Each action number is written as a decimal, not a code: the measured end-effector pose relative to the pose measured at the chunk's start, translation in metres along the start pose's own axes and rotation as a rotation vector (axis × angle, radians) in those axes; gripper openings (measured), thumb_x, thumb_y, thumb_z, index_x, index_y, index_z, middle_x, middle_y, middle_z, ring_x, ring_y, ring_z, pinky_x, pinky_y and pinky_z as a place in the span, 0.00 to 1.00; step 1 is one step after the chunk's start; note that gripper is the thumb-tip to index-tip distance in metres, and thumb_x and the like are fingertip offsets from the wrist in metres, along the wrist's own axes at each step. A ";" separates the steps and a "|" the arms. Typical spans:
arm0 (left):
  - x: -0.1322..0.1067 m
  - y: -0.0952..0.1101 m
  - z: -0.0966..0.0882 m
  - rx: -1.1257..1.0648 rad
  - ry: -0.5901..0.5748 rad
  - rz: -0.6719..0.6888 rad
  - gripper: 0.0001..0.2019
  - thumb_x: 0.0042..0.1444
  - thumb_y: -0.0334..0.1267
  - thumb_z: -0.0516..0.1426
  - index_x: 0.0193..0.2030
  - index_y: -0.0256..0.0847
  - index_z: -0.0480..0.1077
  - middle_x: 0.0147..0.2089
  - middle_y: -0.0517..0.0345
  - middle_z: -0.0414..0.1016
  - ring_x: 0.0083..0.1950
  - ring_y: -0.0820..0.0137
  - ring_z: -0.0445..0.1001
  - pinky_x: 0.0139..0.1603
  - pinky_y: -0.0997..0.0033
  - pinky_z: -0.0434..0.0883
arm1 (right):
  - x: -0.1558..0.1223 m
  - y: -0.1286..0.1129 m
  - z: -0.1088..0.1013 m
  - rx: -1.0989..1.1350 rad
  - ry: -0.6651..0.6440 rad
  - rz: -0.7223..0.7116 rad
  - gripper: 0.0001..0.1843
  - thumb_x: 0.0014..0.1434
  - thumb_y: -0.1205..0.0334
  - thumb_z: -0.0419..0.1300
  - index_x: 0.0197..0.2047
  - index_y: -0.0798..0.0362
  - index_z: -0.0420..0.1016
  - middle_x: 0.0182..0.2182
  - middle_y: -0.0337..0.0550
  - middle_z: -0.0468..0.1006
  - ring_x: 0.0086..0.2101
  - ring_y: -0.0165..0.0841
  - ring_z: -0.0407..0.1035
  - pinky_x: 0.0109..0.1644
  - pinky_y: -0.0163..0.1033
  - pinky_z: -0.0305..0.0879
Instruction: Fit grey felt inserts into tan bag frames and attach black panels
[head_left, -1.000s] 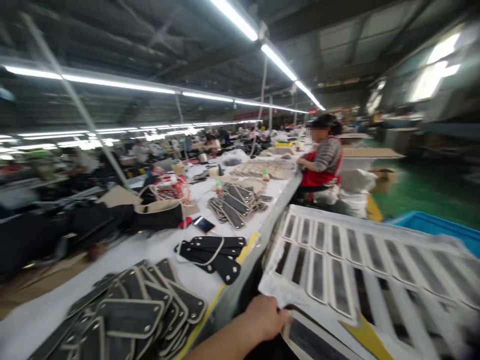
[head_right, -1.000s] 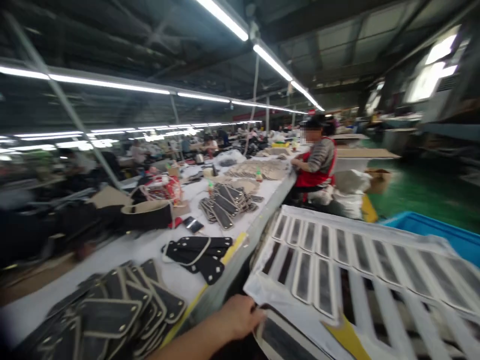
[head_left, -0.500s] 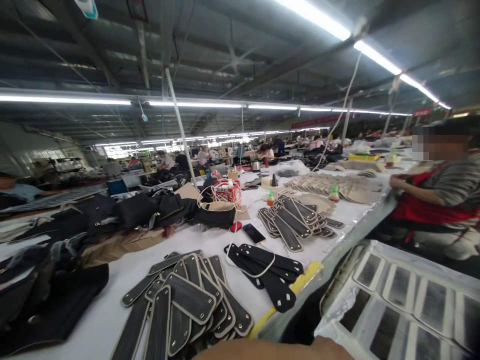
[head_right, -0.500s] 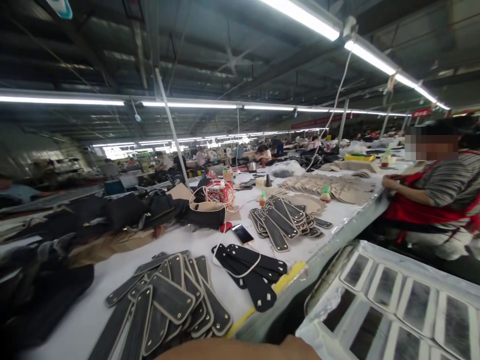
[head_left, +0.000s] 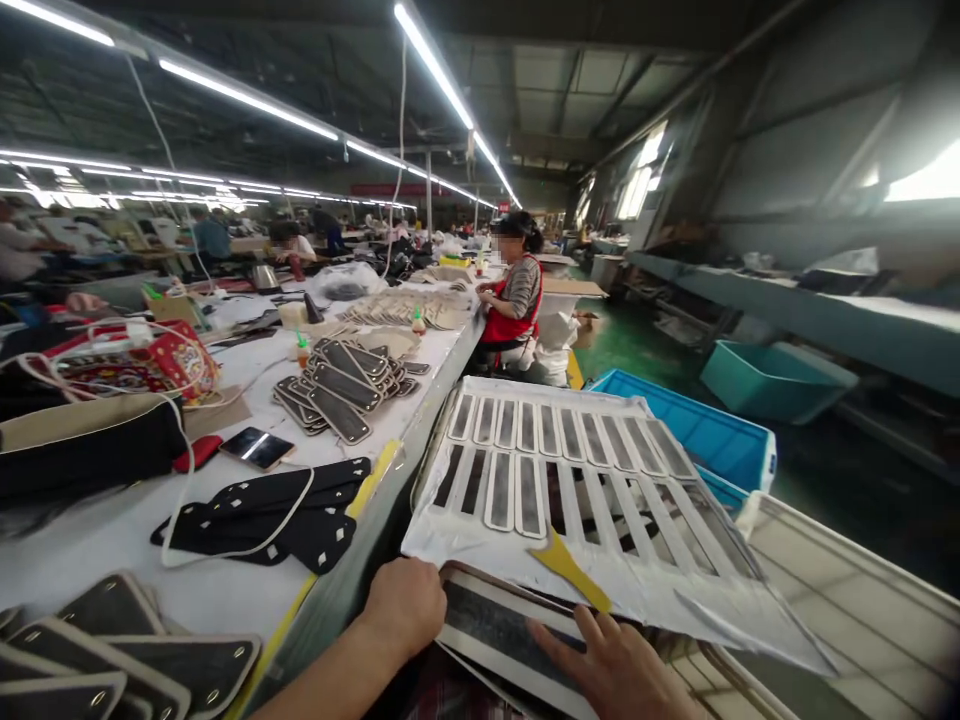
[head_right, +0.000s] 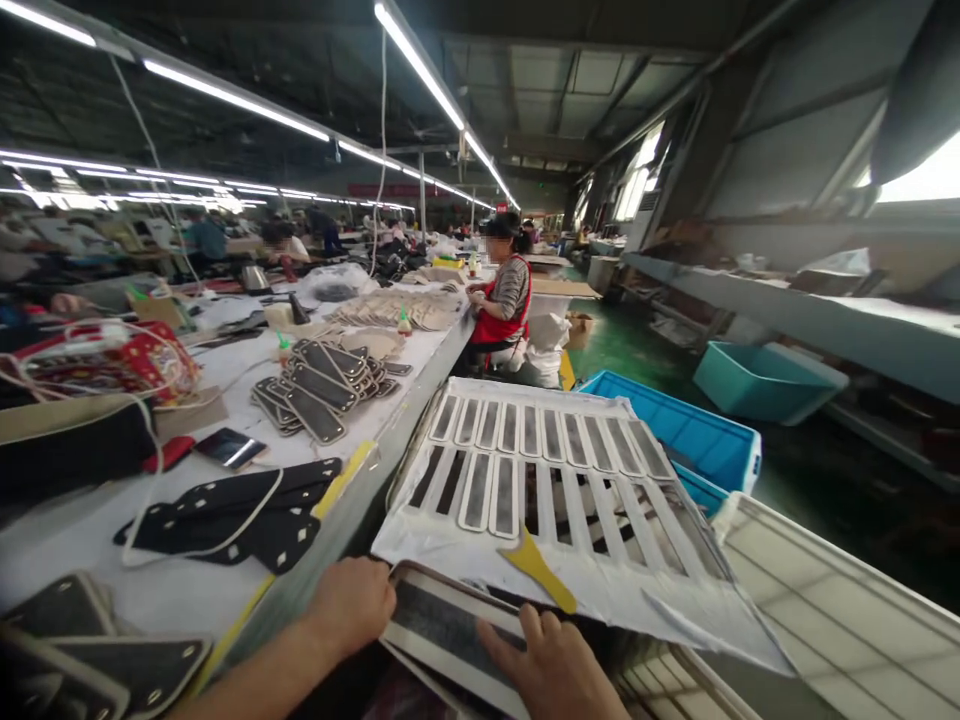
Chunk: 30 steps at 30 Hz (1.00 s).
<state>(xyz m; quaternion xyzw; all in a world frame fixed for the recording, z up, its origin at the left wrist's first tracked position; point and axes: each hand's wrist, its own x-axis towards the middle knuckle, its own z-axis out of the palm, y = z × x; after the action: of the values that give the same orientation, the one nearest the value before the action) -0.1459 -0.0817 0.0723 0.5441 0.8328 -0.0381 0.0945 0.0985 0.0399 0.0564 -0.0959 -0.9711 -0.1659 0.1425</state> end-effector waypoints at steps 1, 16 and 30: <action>-0.001 0.000 0.001 0.004 0.003 -0.007 0.16 0.54 0.34 0.45 0.33 0.32 0.74 0.33 0.39 0.77 0.36 0.52 0.76 0.34 0.56 0.70 | 0.002 -0.003 0.002 -0.002 -0.023 0.010 0.41 0.37 0.35 0.60 0.55 0.38 0.63 0.35 0.48 0.72 0.30 0.40 0.64 0.29 0.40 0.56; 0.025 0.080 0.020 -0.322 -0.172 0.573 0.08 0.58 0.38 0.47 0.36 0.41 0.66 0.37 0.55 0.74 0.38 0.65 0.72 0.38 0.70 0.65 | 0.019 0.013 -0.015 0.463 -0.530 0.179 0.39 0.36 0.45 0.67 0.53 0.45 0.66 0.42 0.51 0.69 0.38 0.47 0.66 0.37 0.49 0.62; 0.032 0.092 0.020 -0.127 -0.274 0.692 0.15 0.56 0.33 0.49 0.51 0.41 0.64 0.46 0.48 0.72 0.42 0.58 0.74 0.41 0.61 0.70 | -0.079 0.023 0.017 1.428 -0.629 1.303 0.31 0.54 0.53 0.56 0.56 0.54 0.51 0.26 0.36 0.70 0.14 0.26 0.63 0.14 0.30 0.59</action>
<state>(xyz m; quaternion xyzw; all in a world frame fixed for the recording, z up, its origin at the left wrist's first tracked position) -0.0716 -0.0192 0.0499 0.7761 0.5801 -0.0248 0.2460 0.1742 0.0563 0.0231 -0.5384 -0.5955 0.5954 -0.0326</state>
